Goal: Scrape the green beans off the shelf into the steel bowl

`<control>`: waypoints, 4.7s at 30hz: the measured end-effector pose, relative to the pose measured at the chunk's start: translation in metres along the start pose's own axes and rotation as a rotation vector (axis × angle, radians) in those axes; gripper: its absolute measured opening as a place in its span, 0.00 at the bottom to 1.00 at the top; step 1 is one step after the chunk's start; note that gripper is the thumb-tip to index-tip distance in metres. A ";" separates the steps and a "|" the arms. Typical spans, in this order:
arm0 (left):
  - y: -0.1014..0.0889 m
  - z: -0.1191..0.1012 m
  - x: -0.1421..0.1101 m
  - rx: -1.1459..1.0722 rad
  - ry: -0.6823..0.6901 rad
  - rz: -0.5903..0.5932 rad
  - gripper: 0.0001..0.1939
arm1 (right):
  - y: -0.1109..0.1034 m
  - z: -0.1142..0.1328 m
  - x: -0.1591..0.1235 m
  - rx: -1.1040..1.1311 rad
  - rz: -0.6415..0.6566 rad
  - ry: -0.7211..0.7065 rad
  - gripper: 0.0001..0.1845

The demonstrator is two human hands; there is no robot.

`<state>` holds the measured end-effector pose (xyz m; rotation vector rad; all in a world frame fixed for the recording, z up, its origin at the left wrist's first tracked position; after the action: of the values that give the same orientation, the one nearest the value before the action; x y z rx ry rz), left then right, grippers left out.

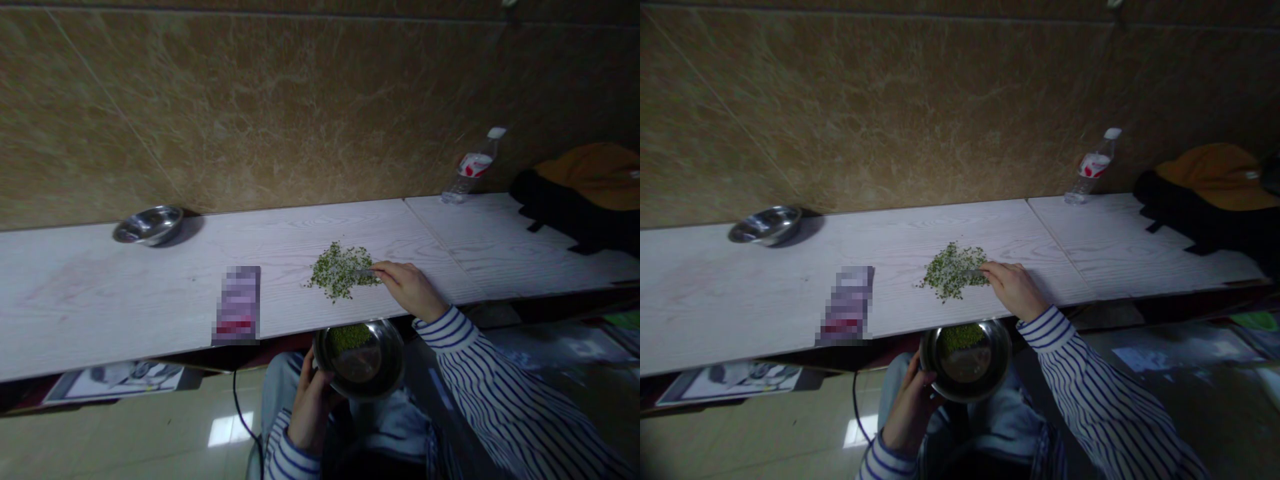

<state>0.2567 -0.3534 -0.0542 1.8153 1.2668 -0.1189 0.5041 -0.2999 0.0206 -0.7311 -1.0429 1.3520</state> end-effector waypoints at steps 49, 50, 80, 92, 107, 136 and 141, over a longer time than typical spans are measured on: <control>0.014 0.008 0.002 -0.005 -0.017 0.091 0.29 | -0.001 -0.015 -0.056 -0.208 -0.024 0.178 0.13; 0.015 0.008 0.002 -0.002 -0.011 0.092 0.28 | 0.000 -0.013 -0.059 -0.202 -0.024 0.172 0.13; 0.025 0.017 0.001 0.009 -0.058 0.171 0.27 | -0.004 0.003 -0.106 -0.251 -0.085 0.237 0.12; 0.027 0.017 0.001 0.011 -0.071 0.174 0.28 | -0.001 0.018 -0.099 -0.226 -0.111 0.207 0.11; 0.026 0.015 0.003 0.005 -0.046 0.169 0.27 | 0.002 0.016 -0.096 -0.200 -0.084 0.198 0.12; 0.024 0.009 -0.001 -0.016 -0.023 0.167 0.29 | 0.003 0.025 -0.086 -0.168 -0.004 0.142 0.13; 0.023 0.008 -0.001 0.000 -0.023 0.156 0.28 | 0.005 0.023 -0.081 -0.178 -0.028 0.152 0.13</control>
<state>0.2779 -0.3613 -0.0447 1.9002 1.1046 -0.0526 0.4879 -0.3821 0.0119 -0.9334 -1.0561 1.1703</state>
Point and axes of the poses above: each hand's wrist, its own x-axis towards the middle knuckle, its own y-axis out of the palm, z = x × y, the point moved 1 cm from there along x, towards the middle knuckle, and after that the axes turned 14 degrees about z, right-handed, at the moved point
